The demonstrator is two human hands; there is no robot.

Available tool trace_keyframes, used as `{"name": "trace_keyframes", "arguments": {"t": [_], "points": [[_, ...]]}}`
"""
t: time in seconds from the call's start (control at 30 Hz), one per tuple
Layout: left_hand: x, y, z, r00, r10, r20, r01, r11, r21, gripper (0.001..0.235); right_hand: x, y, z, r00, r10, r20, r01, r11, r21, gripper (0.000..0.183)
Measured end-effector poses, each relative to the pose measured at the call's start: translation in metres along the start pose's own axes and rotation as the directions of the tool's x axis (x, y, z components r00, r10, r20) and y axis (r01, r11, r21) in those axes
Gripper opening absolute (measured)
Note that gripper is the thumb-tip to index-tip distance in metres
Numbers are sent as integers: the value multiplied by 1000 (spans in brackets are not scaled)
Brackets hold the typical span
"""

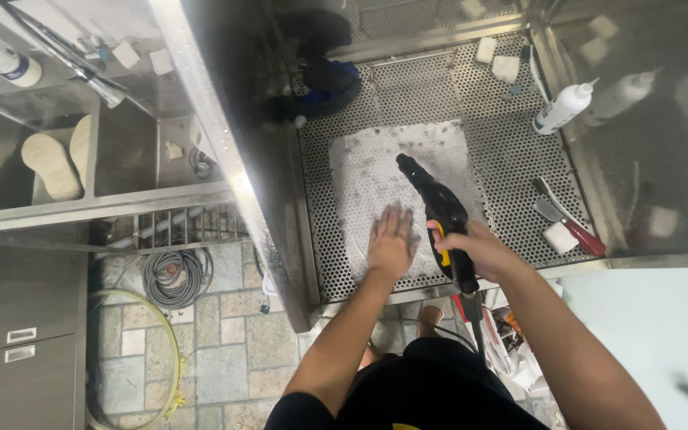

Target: The person uses a pressure washer to clean a white cloth on a metal grate, then rinses the cloth under a sink faucet. They scrub a pair of brown shoes with a blue sponge in the sink, rinse them, and place them back. Finally, they pick up a pair of blue slides and place them on the grate.

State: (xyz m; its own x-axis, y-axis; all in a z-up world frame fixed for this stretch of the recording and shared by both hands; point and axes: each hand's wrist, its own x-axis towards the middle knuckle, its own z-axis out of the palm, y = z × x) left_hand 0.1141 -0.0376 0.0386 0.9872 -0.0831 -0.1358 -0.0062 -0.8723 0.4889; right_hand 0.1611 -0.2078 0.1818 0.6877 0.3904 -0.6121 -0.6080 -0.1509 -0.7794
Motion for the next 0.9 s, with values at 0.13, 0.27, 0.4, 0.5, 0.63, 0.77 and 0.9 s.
{"name": "trace_keyframes", "arguments": {"t": [0.13, 0.27, 0.4, 0.5, 0.63, 0.77, 0.9], "points": [[49, -5, 3, 998, 5, 60, -8, 998, 60, 82, -17, 8, -19, 990, -139, 4, 139, 990, -19, 41], [47, -5, 11, 999, 36, 24, -38, 996, 77, 79, -26, 5, -29, 996, -80, -47, 78, 995, -57, 40], [20, 7, 23, 995, 51, -85, -44, 995, 84, 79, -23, -5, -29, 995, -19, -94, 13, 998, -63, 38], [14, 15, 29, 998, 21, -64, -16, 997, 70, 80, -13, -17, -22, 997, -23, -67, 18, 997, -76, 32], [36, 11, 25, 973, -35, -227, 14, 995, -96, 84, 5, -33, -10, 994, 78, -79, -84, 993, -87, 25], [71, -5, 18, 999, -12, -52, 23, 976, 217, 78, 13, -36, 1, 998, 27, -51, -34, 990, -136, 22], [79, -9, 10, 1000, -21, 9, 20, 993, 119, 78, 17, -43, 6, 998, -17, -56, 8, 986, -167, 19]]}}
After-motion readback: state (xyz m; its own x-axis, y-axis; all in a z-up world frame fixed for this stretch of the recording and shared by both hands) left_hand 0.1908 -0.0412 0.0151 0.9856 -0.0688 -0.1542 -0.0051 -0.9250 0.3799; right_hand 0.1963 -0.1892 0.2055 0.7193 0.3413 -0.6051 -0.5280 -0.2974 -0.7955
